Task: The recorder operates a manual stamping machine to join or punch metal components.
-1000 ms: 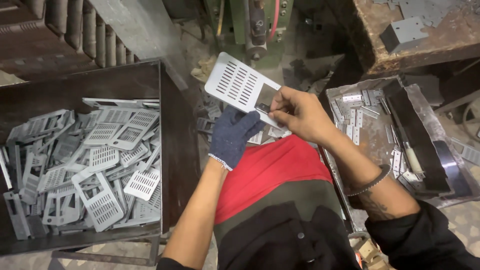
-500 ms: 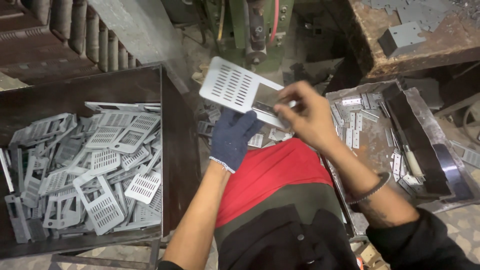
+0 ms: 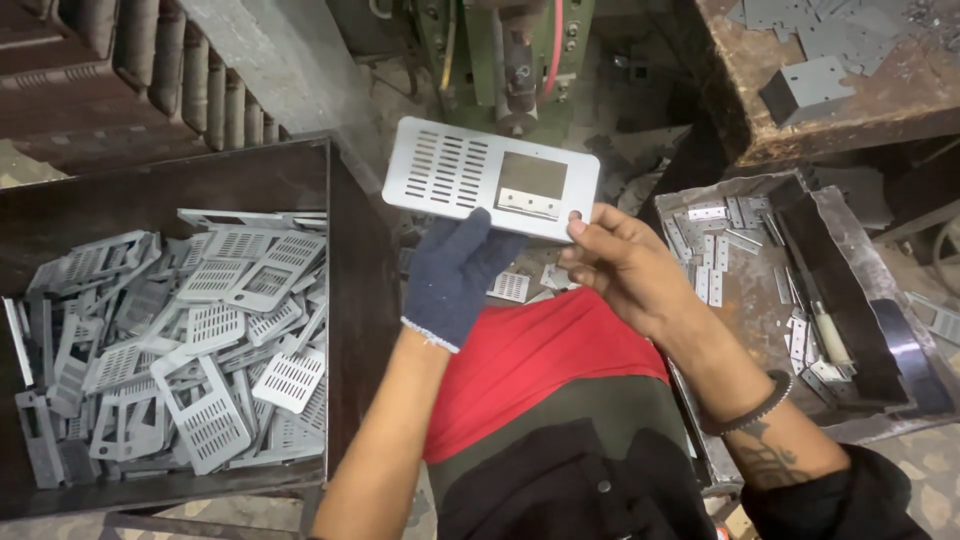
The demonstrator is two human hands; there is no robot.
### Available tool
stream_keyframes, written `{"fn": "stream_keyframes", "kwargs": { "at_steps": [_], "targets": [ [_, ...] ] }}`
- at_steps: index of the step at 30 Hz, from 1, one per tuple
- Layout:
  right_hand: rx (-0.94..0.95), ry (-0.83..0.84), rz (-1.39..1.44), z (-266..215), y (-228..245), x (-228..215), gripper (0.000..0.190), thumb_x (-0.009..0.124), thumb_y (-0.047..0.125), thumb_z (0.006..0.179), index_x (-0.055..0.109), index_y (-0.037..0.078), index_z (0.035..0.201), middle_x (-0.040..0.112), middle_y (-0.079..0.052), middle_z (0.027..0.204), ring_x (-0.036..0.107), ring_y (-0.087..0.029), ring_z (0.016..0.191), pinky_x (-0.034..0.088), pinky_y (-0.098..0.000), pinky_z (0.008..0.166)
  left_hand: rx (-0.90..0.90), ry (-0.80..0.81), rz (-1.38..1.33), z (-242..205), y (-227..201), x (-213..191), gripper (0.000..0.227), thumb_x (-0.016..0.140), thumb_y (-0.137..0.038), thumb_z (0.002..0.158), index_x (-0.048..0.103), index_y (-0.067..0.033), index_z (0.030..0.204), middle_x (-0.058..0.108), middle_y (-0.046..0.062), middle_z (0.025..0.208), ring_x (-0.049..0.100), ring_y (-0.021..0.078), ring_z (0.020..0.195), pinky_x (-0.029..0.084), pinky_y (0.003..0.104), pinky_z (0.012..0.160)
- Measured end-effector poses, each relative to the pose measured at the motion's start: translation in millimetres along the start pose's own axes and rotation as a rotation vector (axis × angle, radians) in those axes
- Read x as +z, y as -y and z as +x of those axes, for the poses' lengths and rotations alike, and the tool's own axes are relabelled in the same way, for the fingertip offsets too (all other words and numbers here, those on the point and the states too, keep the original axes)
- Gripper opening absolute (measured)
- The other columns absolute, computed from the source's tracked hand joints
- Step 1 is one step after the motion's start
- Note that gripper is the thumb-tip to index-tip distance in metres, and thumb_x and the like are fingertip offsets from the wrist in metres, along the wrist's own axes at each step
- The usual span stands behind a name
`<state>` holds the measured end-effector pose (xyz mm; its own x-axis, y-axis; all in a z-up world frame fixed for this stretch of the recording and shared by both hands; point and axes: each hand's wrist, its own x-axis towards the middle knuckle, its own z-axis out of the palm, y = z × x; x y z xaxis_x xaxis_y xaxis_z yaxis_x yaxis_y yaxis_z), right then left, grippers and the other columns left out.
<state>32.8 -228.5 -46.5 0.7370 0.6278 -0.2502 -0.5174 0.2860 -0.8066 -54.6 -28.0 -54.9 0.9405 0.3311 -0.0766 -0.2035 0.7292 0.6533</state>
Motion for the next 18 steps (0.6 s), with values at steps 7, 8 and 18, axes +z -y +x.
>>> {"fn": "stream_keyframes", "kwargs": {
  "at_steps": [7, 8, 18],
  "targets": [
    [-0.040, 0.144, 0.011, -3.8, 6.2, -1.9, 0.013, 0.068, 0.012, 0.101, 0.065, 0.003, 0.110, 0.060, 0.001, 0.079, 0.053, -0.006, 0.063, 0.044, -0.0193, 0.059, 0.007, 0.019, 0.075, -3.6, -12.4, -1.5, 0.026, 0.061, -0.006, 0.099, 0.063, 0.0061, 0.123, 0.068, 0.015, 0.119, 0.070, 0.0270, 0.108, 0.061, 0.043, 0.097],
    [-0.047, 0.141, 0.014, -3.5, 6.7, -1.2, 0.013, 0.068, 0.011, 0.100, 0.064, 0.003, 0.110, 0.063, 0.001, 0.083, 0.051, -0.005, 0.061, 0.043, -0.0191, 0.057, 0.018, 0.022, 0.079, -2.5, -11.1, -4.6, 0.025, 0.061, -0.005, 0.100, 0.064, 0.0067, 0.121, 0.068, 0.015, 0.118, 0.069, 0.0265, 0.107, 0.061, 0.043, 0.097],
    [-0.043, 0.103, 0.012, -12.1, 20.0, 12.3, 0.018, 0.067, 0.012, 0.097, 0.063, 0.002, 0.112, 0.071, -0.001, 0.099, 0.044, -0.002, 0.053, 0.039, -0.0180, 0.052, 0.067, -0.033, 0.116, -6.6, -13.7, 4.6, 0.018, 0.065, -0.004, 0.098, 0.068, 0.0060, 0.113, 0.070, 0.011, 0.108, 0.068, 0.0215, 0.096, 0.060, 0.037, 0.090]
  ]
}}
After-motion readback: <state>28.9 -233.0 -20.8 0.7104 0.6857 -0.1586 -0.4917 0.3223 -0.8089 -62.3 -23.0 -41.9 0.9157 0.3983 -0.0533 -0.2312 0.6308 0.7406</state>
